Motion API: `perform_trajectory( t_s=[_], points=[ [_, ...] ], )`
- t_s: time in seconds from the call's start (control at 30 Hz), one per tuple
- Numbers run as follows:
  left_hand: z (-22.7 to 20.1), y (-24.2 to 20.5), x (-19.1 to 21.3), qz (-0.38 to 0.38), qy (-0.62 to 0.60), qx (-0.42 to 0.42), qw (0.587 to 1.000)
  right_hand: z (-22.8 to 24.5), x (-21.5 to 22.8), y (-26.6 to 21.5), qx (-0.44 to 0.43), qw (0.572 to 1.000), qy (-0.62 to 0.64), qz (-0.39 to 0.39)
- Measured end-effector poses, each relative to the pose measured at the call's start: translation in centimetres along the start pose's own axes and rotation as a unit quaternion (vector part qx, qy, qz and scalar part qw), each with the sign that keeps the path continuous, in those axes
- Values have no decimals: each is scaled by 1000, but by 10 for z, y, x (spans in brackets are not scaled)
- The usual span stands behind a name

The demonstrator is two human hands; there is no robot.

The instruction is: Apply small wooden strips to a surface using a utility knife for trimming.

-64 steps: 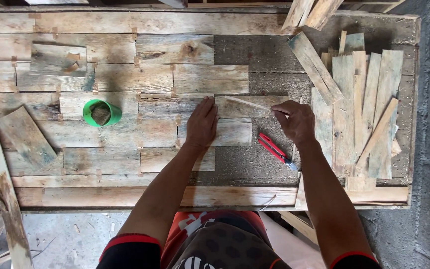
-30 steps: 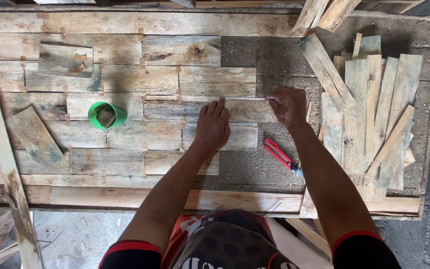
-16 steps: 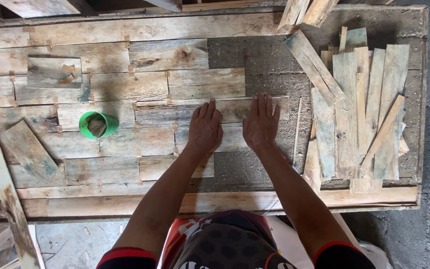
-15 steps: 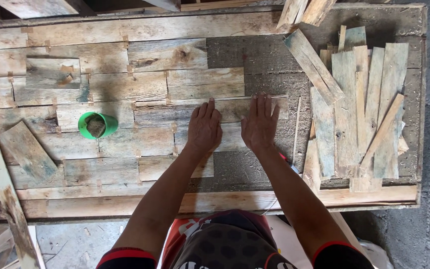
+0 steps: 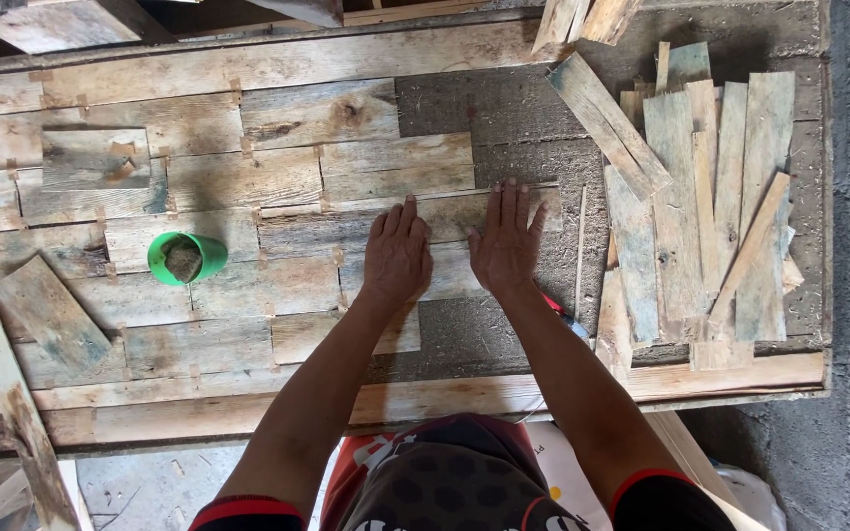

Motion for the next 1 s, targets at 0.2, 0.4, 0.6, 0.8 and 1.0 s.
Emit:
perform_trajectory(
  t_s=[0.2, 0.4, 0.6, 0.8, 1.0],
  points=[
    [-1, -2, 6, 4, -11, -4, 1000, -3, -5, 0, -13, 1000, -13, 25],
    [-2, -1, 5, -16, -9, -9, 1000, 0, 1, -4, -5, 1000, -9, -3],
    [-1, -1, 5, -16, -24, -4, 1000, 1, 5, -3, -1, 1000, 7, -26],
    [3, -4, 2, -42, -36, -16, 998, 0, 1, -4, 8, 999, 6, -44],
    [20, -15, -2, -64, -93, 30, 993, 2, 4, -5, 2, 1000, 7, -15]
  ],
)
Point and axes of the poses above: each hand's wrist, its own y-axis towards the middle knuckle, its own x-axis out of the back of the hand, z = x × y, the point moved 9 cm from there along y, towards the middle knuckle, and after that the axes turned 14 degrees about x, right-handed, at the moved point
